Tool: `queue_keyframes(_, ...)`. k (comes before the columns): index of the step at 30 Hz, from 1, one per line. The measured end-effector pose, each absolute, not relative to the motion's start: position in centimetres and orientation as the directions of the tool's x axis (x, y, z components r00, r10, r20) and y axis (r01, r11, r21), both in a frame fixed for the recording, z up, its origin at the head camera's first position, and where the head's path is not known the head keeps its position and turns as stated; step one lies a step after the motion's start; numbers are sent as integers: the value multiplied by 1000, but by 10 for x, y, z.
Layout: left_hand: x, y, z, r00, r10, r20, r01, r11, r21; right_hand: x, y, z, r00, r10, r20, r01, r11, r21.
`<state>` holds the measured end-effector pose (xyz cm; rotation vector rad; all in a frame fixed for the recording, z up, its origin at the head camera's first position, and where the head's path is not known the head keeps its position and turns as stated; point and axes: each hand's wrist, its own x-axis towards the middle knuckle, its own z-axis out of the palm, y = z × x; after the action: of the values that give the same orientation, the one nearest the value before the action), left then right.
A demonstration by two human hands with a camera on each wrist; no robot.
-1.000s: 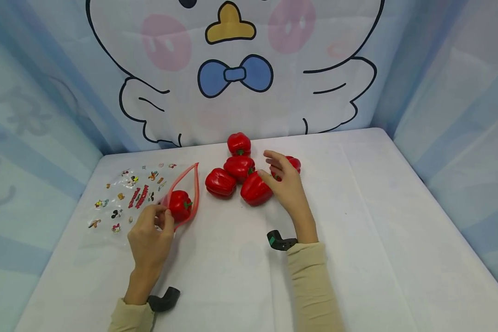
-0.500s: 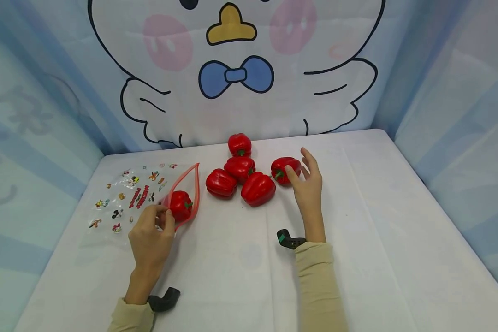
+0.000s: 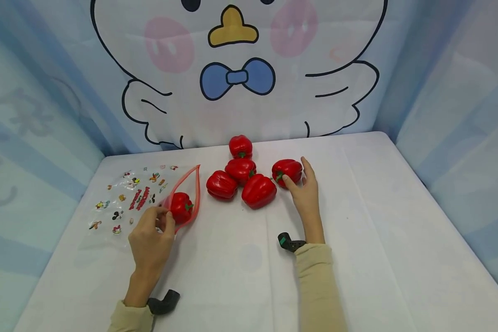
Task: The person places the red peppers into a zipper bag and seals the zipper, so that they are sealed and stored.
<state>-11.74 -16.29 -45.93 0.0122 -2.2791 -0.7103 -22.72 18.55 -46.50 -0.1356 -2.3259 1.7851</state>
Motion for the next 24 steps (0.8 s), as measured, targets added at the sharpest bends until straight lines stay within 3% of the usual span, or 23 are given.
queue_keyframes(6,-118,-162,-459,-733,-211,647,189,850,491,-228,187,-469,-981,174,81,-37,247,-968)
queue_keyframes(13,-115,-163,-459,-739,-217,638,176,852,493,-211,175,-438,-991,135,14,15,207,-978)
queue_keyframes(24,-117,-162,-458,-733,-225,641,192,837,513,-223,184,-462,-985,164,50,-12,225,-974)
